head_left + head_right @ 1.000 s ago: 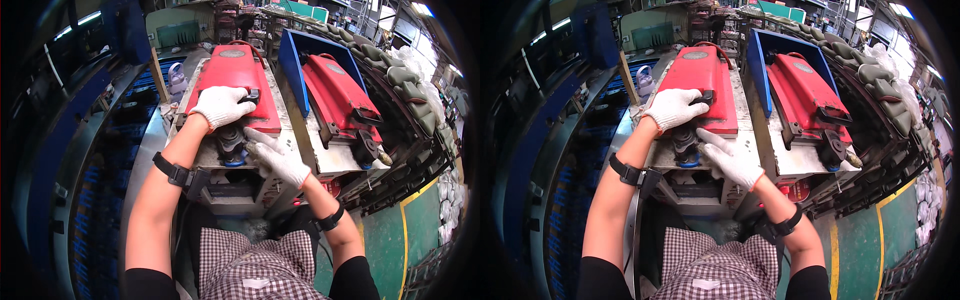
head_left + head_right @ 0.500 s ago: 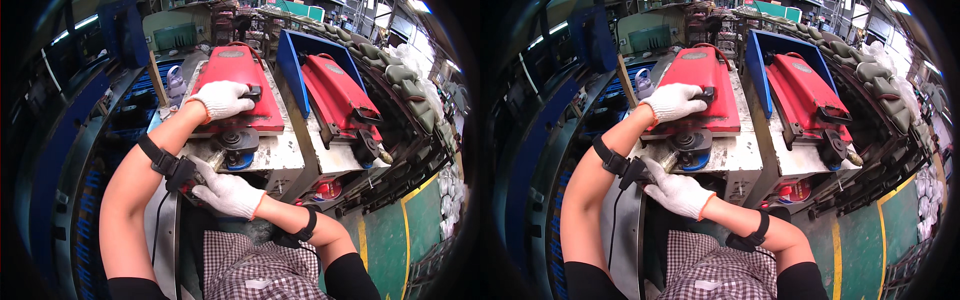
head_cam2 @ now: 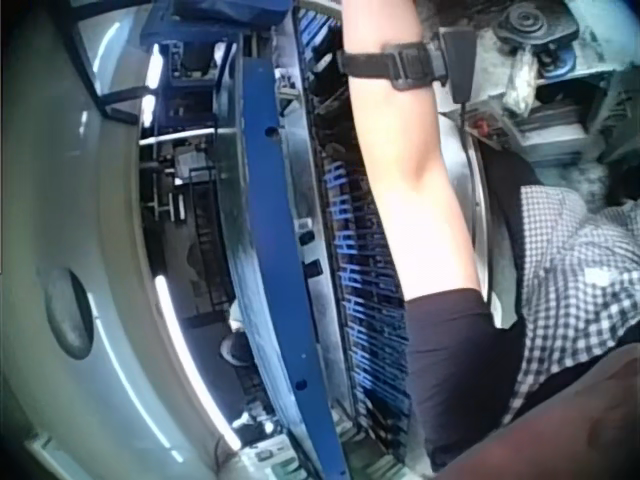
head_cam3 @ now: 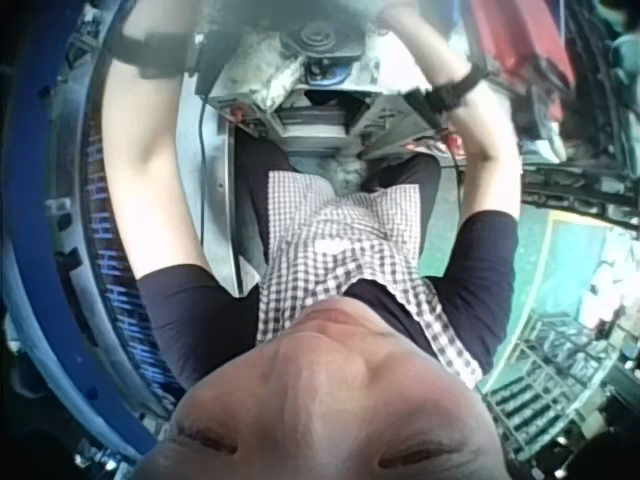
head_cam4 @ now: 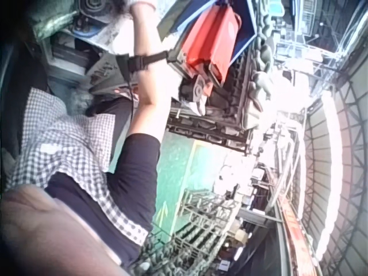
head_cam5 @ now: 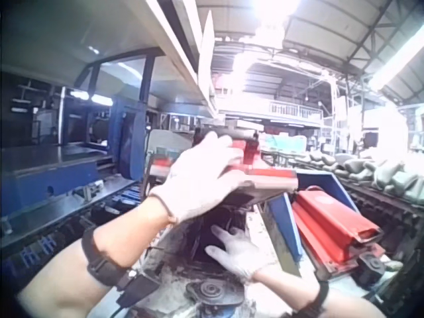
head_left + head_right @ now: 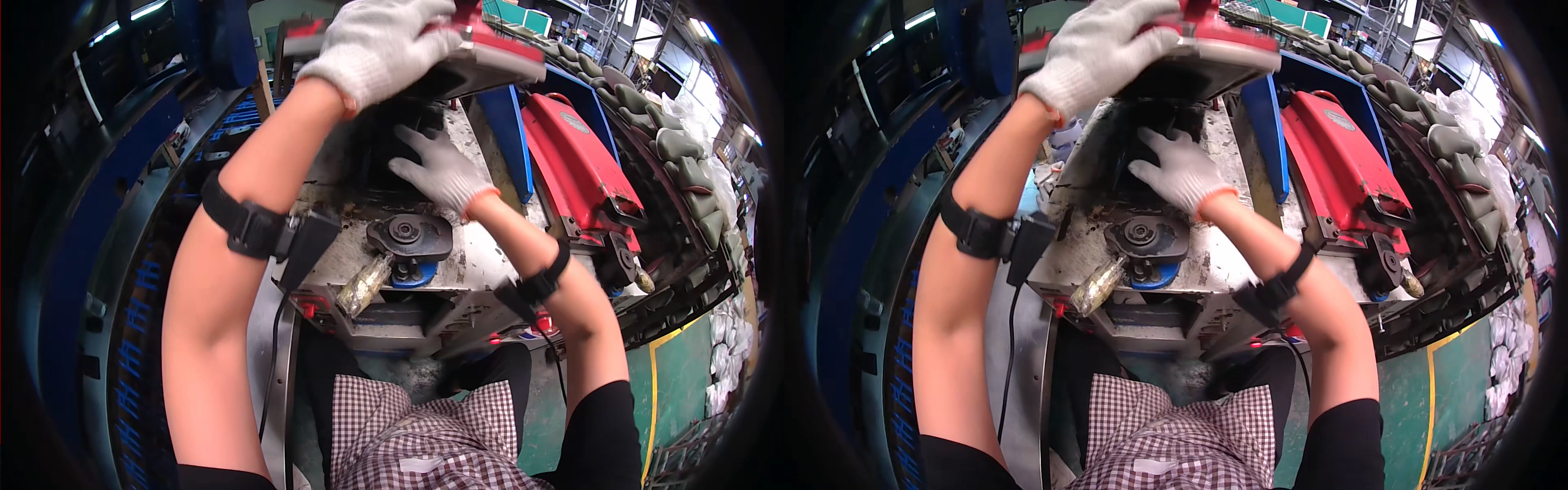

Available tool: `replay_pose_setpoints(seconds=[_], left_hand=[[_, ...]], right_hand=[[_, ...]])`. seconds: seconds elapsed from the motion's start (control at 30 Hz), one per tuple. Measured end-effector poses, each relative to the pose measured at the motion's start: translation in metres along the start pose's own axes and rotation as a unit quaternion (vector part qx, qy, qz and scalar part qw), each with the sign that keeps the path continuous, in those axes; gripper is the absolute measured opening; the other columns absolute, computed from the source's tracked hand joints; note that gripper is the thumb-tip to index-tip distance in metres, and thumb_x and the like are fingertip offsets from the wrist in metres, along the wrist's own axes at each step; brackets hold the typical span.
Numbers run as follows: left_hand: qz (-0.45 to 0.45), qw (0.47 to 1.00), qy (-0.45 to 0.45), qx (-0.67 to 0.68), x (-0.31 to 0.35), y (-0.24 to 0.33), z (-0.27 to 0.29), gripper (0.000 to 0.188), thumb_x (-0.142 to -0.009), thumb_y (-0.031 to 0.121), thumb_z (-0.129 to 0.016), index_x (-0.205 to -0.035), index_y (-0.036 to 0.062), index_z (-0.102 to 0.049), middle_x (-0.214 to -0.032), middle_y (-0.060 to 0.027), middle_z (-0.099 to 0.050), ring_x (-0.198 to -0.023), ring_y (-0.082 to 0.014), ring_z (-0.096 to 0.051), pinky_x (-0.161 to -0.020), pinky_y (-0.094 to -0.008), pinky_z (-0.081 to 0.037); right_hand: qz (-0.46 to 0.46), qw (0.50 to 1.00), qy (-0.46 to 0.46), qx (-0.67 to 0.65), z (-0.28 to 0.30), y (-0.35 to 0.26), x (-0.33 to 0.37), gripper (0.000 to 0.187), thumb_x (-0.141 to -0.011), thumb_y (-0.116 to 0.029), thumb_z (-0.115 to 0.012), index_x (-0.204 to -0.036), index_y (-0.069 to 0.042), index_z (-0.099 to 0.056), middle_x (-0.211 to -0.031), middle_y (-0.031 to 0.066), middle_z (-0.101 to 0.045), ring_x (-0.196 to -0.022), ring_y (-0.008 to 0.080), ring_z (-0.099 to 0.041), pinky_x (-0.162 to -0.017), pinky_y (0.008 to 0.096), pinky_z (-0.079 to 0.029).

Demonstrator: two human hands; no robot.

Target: Operating a pneumatic sole-attaching press machine to bond shoe soles to uppers.

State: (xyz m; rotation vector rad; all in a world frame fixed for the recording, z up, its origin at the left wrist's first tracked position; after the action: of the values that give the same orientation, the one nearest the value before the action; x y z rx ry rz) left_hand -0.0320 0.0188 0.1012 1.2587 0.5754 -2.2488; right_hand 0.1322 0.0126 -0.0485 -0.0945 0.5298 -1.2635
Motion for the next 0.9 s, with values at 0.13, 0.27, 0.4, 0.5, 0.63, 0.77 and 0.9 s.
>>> replay_pose_setpoints(seconds=[0.13, 0.27, 0.4, 0.5, 0.63, 0.77, 0.9], left_hand=[[-0.022, 0.994, 0.023, -0.108, 0.025, -0.008, -0.009, 0.071, -0.093, 0.038, -0.073, -0.151, 0.0045, -0.05, -0.155, -0.0269, -0.049, -0.15, -0.0477, -0.038, -0.129, -0.0577, -0.02], [0.089, 0.994, -0.028, 0.049, 0.072, -0.016, -0.004, 0.071, -0.098, 0.044, -0.068, -0.159, 0.0161, -0.048, -0.167, -0.0183, -0.041, -0.153, -0.0407, -0.039, -0.126, -0.0462, -0.032], [0.292, 0.922, -0.089, 0.24, 0.149, -0.018, 0.012, 0.074, -0.102, 0.043, -0.065, -0.163, 0.0073, -0.041, -0.166, -0.0169, -0.044, -0.149, -0.0274, -0.047, -0.122, -0.0395, -0.038], [0.432, 0.789, 0.022, 0.436, 0.196, -0.009, 0.018, 0.065, -0.106, 0.029, -0.062, -0.159, -0.0013, -0.042, -0.16, -0.0198, -0.049, -0.147, -0.0289, -0.05, -0.122, -0.0394, -0.038], [0.523, 0.552, 0.117, 0.639, 0.233, 0.02, 0.028, 0.065, -0.11, 0.029, -0.057, -0.162, -0.001, -0.033, -0.159, -0.0255, -0.046, -0.144, -0.0394, -0.05, -0.12, -0.0471, -0.045], [0.563, 0.31, 0.189, 0.743, 0.239, 0.066, 0.027, 0.055, -0.11, 0.035, -0.057, -0.153, 0.0015, -0.045, -0.156, -0.0242, -0.048, -0.144, -0.0432, -0.049, -0.12, -0.0568, -0.043], [0.433, 0.464, 0.179, 0.752, 0.236, 0.11, 0.038, 0.07, -0.105, 0.046, -0.064, -0.157, 0.0039, -0.044, -0.156, -0.0161, -0.052, -0.144, -0.0344, -0.051, -0.124, -0.0522, -0.037]], right_hand=[[-0.095, 0.992, -0.089, 0.002, -0.048, 0.002, -0.059, 0.11, -0.076, -0.071, -0.074, -0.165, -0.019, -0.039, -0.165, 0.0376, -0.029, -0.146, 0.0497, -0.047, -0.12, 0.0472, -0.042], [-0.079, 0.989, -0.121, 0.029, -0.052, 0.012, -0.082, 0.101, -0.076, -0.057, -0.072, -0.164, -0.017, -0.041, -0.166, 0.0377, -0.028, -0.145, 0.049, -0.049, -0.12, 0.0478, -0.043], [-0.148, 0.865, -0.089, -0.472, -0.008, 0.036, -0.057, 0.067, -0.092, -0.044, -0.063, -0.151, -0.014, -0.054, -0.133, 0.017, -0.068, -0.118, 0.0325, -0.07, -0.106, 0.0477, -0.052], [-0.24, 0.685, -0.021, -0.688, 0.013, 0.041, -0.01, 0.042, -0.1, -0.042, -0.057, -0.121, -0.006, -0.063, -0.115, 0.0144, -0.073, -0.099, 0.0274, -0.073, -0.089, 0.0473, -0.061], [-0.05, 0.669, -0.028, -0.741, 0.024, 0.016, 0.063, 0.069, -0.103, -0.028, -0.056, -0.163, 0.001, -0.036, -0.16, 0.0155, -0.052, -0.143, 0.0243, -0.055, -0.122, 0.0397, -0.041], [0.043, 0.688, -0.014, -0.724, 0.03, -0.026, 0.11, 0.076, -0.1, -0.027, -0.055, -0.164, 0.006, -0.031, -0.168, 0.0235, -0.038, -0.158, 0.0302, -0.035, -0.131, 0.0395, -0.023], [0.108, 0.681, -0.069, -0.721, 0.02, -0.068, 0.143, 0.086, -0.098, -0.031, -0.06, -0.167, 0.006, -0.023, -0.171, 0.024, -0.031, -0.159, 0.0302, -0.032, -0.131, 0.0399, -0.021]])
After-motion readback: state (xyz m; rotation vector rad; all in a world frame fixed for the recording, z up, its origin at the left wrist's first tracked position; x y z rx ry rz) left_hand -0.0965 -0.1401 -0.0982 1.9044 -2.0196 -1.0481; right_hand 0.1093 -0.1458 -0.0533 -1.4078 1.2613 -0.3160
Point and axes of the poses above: each hand's wrist, its own x-axis away from the middle knuckle, its own z-axis out of the back of the hand, y = z × x, the point moved 1 cm from there along -x, towards the middle knuckle
